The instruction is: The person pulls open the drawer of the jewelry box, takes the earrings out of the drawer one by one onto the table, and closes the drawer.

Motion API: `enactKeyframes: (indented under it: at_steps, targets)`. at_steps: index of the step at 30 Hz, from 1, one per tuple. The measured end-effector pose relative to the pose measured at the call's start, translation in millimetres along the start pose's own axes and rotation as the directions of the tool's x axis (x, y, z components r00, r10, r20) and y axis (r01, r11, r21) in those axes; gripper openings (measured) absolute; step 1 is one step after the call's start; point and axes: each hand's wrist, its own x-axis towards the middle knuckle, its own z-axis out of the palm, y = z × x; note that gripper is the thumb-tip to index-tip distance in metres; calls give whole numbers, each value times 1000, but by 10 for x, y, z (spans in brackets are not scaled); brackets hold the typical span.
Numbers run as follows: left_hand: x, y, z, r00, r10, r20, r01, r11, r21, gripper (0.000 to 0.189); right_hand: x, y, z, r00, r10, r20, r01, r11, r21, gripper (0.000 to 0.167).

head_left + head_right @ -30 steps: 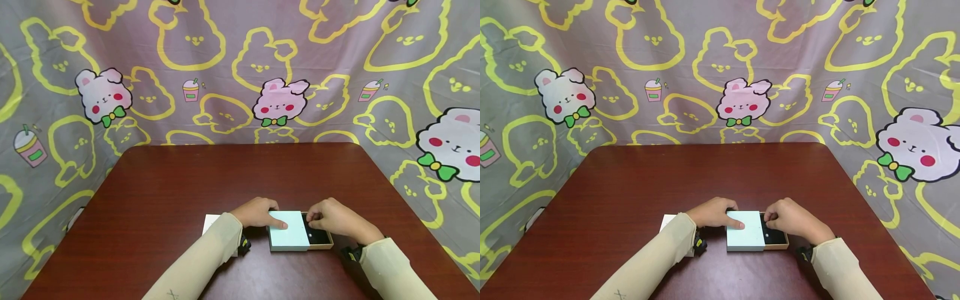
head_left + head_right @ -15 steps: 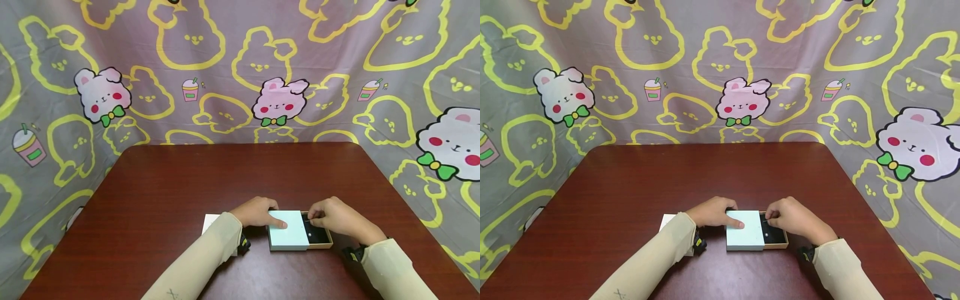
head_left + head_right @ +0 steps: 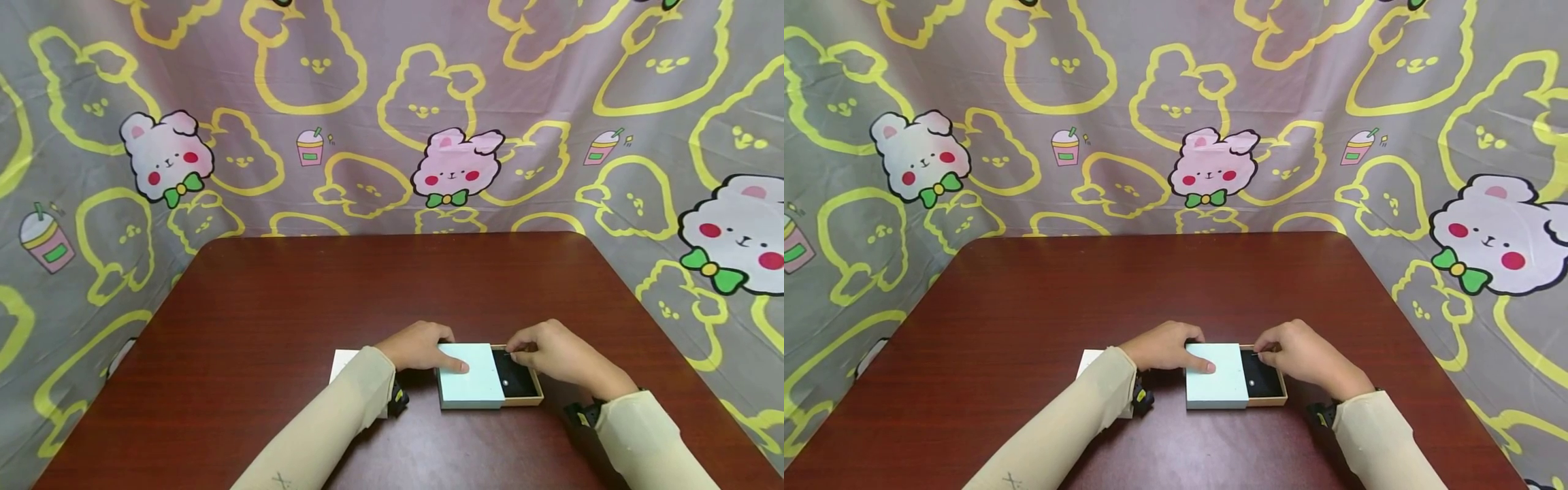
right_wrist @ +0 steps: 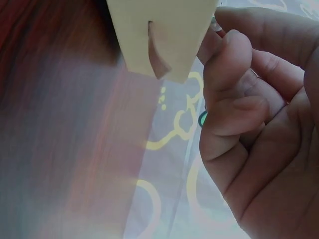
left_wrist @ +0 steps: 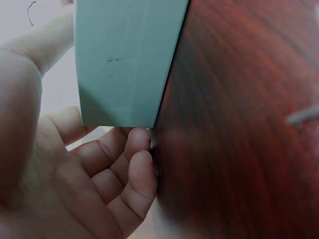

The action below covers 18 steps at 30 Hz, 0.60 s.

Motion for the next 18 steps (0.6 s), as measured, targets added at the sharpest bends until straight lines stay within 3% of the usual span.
enactKeyframes:
  at_steps: [8, 18]
  targets:
    - [-10, 2, -2, 1000, -6, 5, 6, 1000, -6, 52, -37, 33, -30, 999, 28, -26, -27, 998, 51, 12]
    - [-24, 13, -15, 1000, -3, 6, 3, 1000, -10, 52, -46, 53, -53, 993, 117, -25, -114, 990, 78, 11]
